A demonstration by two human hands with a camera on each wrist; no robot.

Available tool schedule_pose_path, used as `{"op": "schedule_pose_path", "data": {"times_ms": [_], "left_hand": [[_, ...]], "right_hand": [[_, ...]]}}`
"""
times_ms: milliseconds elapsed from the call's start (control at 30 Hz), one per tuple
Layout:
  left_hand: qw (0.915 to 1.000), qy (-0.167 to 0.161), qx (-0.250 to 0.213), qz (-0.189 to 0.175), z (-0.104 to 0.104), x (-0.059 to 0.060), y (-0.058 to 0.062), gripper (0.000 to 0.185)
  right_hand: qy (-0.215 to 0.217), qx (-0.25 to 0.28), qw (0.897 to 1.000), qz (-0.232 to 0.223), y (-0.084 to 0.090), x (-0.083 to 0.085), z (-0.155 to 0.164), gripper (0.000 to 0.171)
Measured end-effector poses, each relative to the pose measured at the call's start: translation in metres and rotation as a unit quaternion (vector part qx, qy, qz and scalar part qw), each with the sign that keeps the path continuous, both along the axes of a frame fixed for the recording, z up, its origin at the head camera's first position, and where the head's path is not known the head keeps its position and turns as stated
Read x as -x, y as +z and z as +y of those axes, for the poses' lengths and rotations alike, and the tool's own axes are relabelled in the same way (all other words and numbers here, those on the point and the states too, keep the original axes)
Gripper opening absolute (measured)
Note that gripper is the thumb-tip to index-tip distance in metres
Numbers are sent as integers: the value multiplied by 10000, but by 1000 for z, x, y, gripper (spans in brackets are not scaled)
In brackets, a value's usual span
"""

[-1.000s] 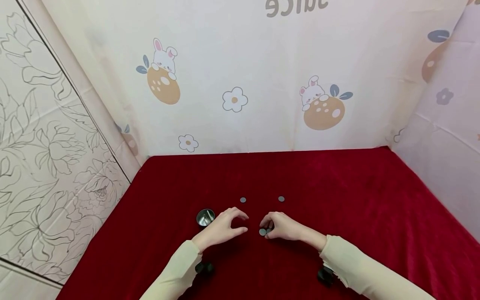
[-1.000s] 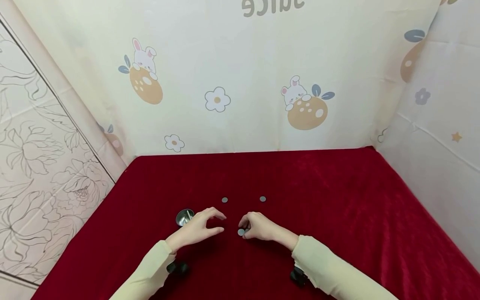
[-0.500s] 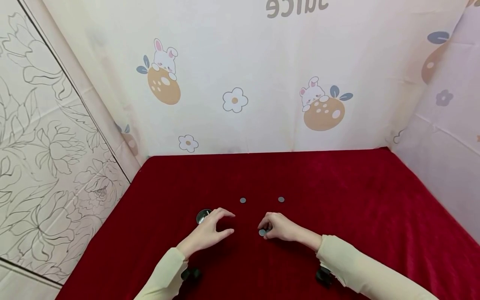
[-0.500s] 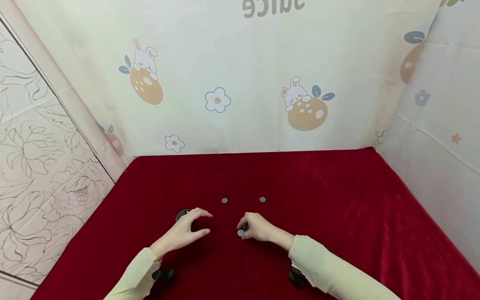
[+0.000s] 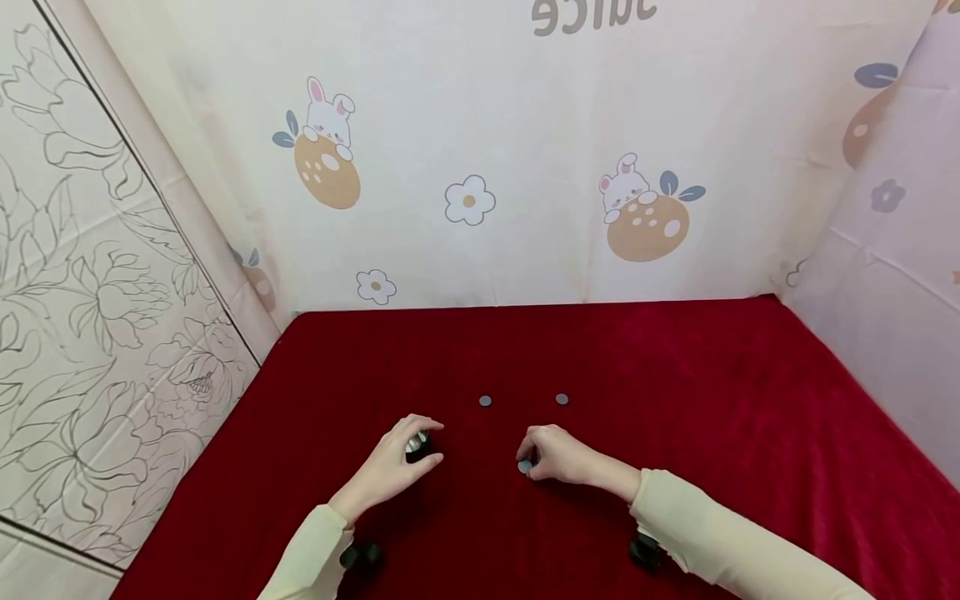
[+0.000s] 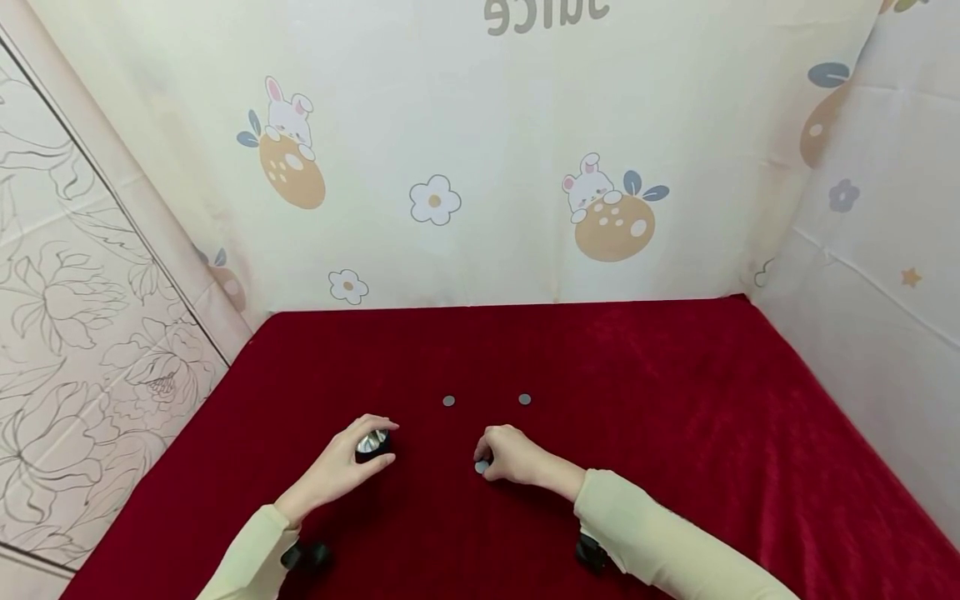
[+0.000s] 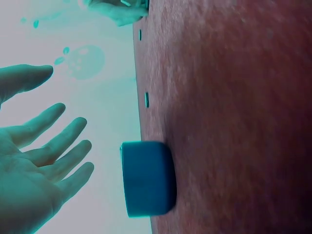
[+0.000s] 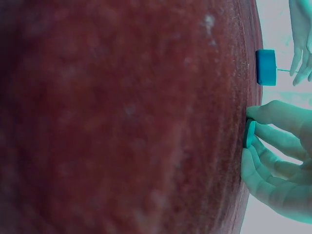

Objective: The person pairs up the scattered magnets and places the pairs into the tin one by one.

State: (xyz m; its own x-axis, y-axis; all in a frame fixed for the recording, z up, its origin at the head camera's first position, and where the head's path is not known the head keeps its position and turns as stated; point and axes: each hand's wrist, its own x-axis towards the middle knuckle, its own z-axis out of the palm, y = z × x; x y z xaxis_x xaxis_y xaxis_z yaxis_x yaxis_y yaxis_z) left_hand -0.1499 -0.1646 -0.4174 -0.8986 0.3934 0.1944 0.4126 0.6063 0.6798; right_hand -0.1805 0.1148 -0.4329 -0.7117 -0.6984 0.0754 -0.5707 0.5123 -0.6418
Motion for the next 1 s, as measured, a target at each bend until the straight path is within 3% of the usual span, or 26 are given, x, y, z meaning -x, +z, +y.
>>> {"op": "schedule_pose_path", "data": {"times_ms": [200, 467, 1000], "left_hand": [[9994, 163, -123, 280, -9, 2, -3, 37], [9984, 328, -245, 394, -20, 4, -5, 38], [9982, 553, -71, 200, -35, 12, -13, 41]], "right_hand": [[-8, -8, 10000, -74, 0, 1, 1, 16], [-2, 176, 9997, -168, 1, 1, -2, 16], [-118, 484, 9987, -117, 19, 6, -27, 14]]}}
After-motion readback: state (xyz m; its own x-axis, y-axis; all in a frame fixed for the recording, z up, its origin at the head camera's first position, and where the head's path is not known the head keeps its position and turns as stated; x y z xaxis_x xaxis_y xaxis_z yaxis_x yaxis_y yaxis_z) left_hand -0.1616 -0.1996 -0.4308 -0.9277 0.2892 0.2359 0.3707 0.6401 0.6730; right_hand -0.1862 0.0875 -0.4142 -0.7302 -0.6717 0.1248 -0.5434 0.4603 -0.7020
